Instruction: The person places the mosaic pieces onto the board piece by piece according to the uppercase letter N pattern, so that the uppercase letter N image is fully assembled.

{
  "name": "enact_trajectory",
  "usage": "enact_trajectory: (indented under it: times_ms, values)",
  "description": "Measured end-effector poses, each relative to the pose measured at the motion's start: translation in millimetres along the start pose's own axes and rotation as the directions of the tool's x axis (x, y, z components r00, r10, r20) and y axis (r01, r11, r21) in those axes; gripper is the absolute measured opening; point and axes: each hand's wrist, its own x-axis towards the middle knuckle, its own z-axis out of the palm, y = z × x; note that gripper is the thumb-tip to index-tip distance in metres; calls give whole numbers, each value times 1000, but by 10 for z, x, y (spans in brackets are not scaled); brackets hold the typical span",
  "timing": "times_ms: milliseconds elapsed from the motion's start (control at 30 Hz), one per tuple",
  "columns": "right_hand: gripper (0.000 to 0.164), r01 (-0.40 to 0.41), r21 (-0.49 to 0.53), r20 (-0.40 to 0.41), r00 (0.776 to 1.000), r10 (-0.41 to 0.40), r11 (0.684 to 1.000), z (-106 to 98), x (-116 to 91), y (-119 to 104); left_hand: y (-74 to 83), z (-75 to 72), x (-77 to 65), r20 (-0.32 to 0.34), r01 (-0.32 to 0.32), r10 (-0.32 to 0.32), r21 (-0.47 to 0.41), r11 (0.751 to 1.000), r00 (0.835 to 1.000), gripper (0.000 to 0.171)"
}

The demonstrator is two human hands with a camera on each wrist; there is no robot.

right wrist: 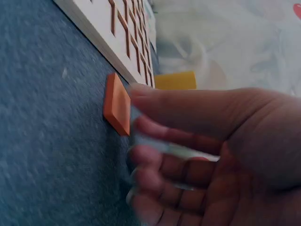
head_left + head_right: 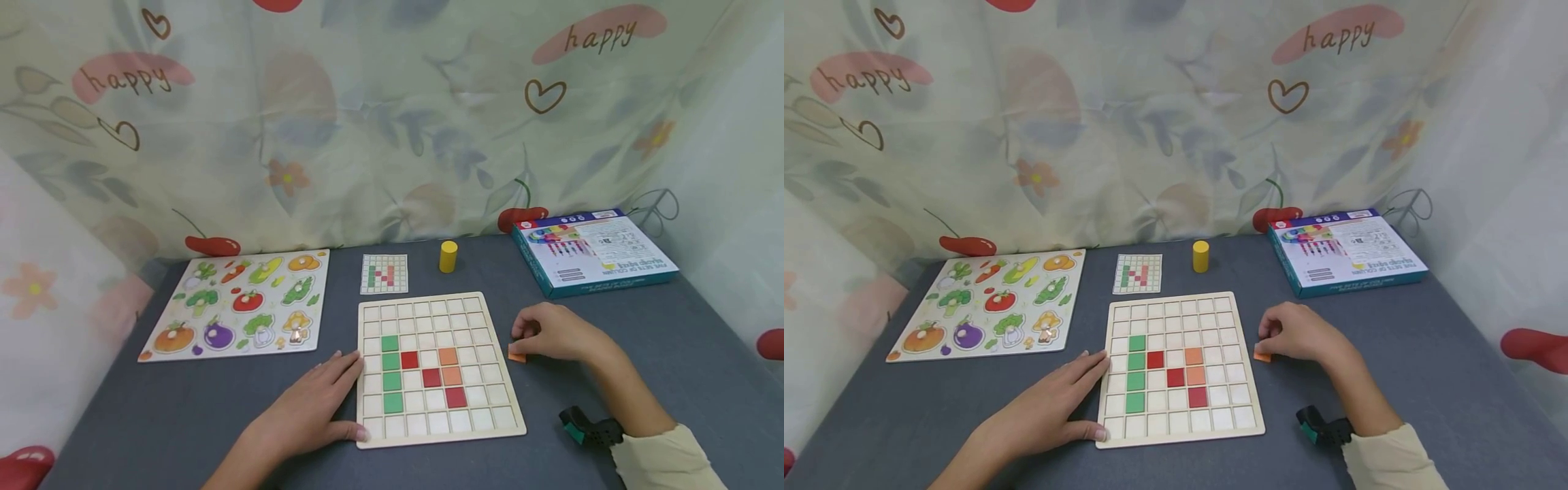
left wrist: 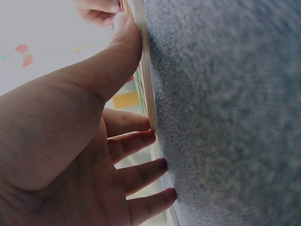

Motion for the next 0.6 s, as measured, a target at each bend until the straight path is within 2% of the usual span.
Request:
enact_trajectory:
  times_ms: [133,600]
  values:
    - [25,-32,5,28,999,32,999,-24,-27,21,-1,4,-1,-4,-3,3,-1,1000,1000,102]
    - [18,-10,57,63,998,7,998,6,30,34,10,-3,-4,2,6,-6,-4,1000,1000,102]
